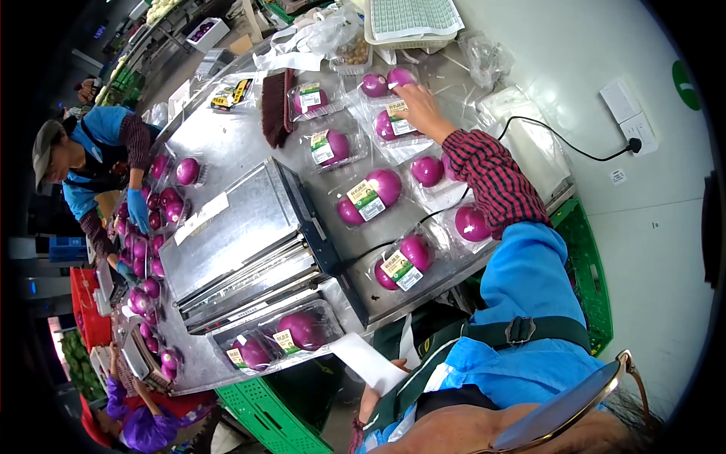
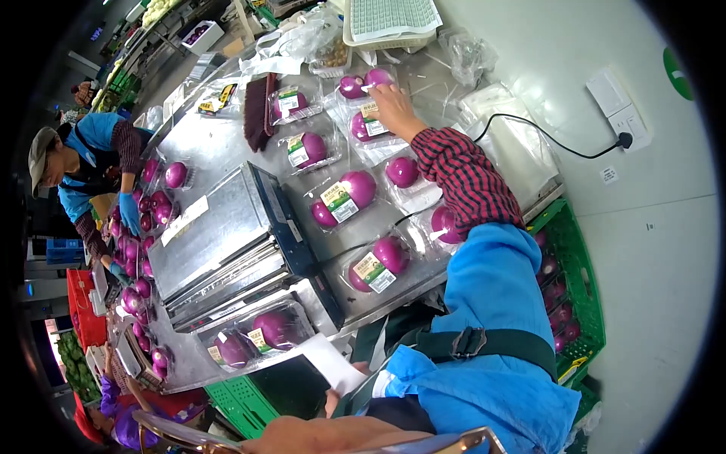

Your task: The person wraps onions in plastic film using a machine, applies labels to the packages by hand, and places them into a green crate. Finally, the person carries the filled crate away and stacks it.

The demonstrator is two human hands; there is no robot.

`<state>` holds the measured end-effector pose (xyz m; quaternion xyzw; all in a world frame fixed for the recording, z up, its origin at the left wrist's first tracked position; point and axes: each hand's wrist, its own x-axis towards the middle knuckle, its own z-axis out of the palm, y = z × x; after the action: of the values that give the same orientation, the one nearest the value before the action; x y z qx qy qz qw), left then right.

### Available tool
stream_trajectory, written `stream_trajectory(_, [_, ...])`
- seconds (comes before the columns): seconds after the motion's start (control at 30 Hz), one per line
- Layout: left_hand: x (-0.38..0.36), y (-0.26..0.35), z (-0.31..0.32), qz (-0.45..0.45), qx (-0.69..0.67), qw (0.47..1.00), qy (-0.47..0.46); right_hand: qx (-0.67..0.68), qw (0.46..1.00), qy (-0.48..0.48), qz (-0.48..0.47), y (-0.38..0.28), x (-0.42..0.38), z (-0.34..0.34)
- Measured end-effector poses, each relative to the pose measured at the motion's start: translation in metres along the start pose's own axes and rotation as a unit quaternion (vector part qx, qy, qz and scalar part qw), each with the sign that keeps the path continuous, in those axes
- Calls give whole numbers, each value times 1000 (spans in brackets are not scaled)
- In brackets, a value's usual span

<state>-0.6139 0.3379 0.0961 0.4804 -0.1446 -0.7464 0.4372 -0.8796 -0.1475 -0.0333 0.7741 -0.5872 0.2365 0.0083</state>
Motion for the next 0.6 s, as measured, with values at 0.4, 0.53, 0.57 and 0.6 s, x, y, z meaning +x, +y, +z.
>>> stream_trajectory(0.4, [15,-8,10,-49,121,988,81,510,785,-351,-26,-113,-121,-85])
stream_trajectory(0.53, [35,-36,9,104,53,977,177,544,638,-471,-275,-190,-235,-163])
stream_trajectory(0.57, [39,-32,20,124,56,975,176,541,644,-444,-309,-196,-251,-163])
stream_trajectory(0.6, [39,-30,30,133,43,974,180,541,643,-443,-312,-192,-259,-163])
